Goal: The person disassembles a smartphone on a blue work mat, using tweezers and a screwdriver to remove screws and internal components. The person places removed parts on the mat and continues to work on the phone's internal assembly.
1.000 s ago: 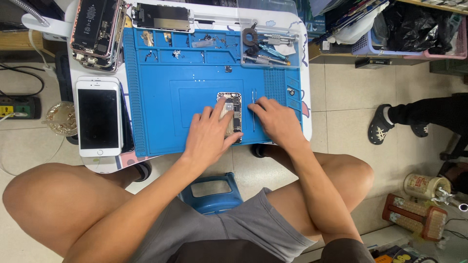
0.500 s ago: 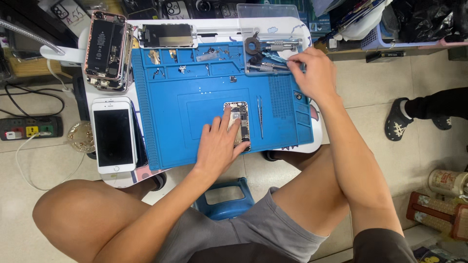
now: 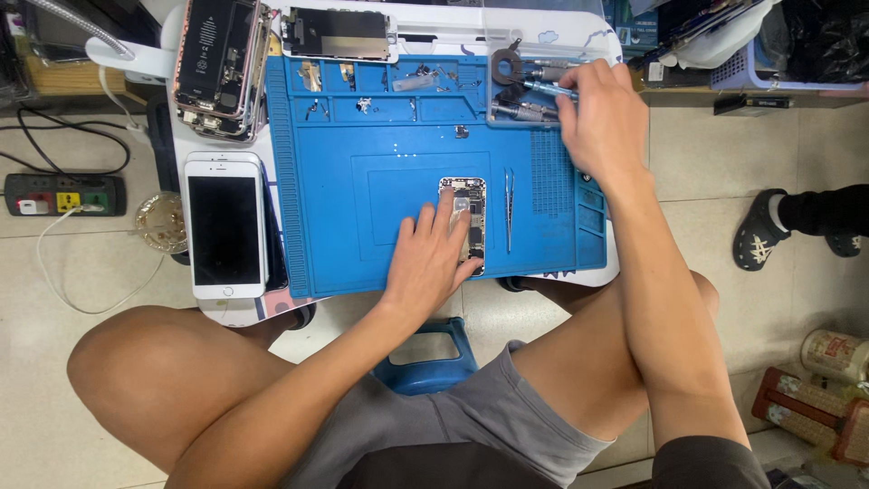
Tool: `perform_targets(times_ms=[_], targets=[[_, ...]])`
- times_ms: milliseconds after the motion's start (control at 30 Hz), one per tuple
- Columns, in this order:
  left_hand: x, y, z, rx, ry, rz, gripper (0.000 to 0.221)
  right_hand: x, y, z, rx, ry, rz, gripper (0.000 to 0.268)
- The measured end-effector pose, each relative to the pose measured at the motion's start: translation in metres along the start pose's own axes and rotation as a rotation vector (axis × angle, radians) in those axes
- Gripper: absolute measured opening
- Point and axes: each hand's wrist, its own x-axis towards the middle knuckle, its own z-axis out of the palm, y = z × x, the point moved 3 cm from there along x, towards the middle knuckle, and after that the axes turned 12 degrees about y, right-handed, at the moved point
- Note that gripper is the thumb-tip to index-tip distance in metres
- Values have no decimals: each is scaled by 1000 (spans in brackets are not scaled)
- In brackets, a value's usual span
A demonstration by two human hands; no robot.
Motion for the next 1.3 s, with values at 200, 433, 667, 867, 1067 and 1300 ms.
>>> perform_targets(times_ms=[200, 433, 667, 867, 1067, 1300], targets=[[-3, 3, 6, 3, -19, -11, 77, -12, -17, -26, 47, 179, 42, 15], [-1, 0, -1, 7, 8, -13, 75, -17, -56, -22, 208, -41, 0, 32], [0, -1, -2, -161, -29, -26, 72, -23, -105, -4, 33, 98, -400, 35], [-2, -3, -3, -142, -17, -17, 73, -9, -109, -5, 184, 186, -327, 28], [0, -3, 3, -100, 10, -10, 76, 21, -130, 4, 162, 227, -397, 27], [2, 2, 7, 28, 39, -18, 74, 54, -162, 55, -108, 187, -725, 23]])
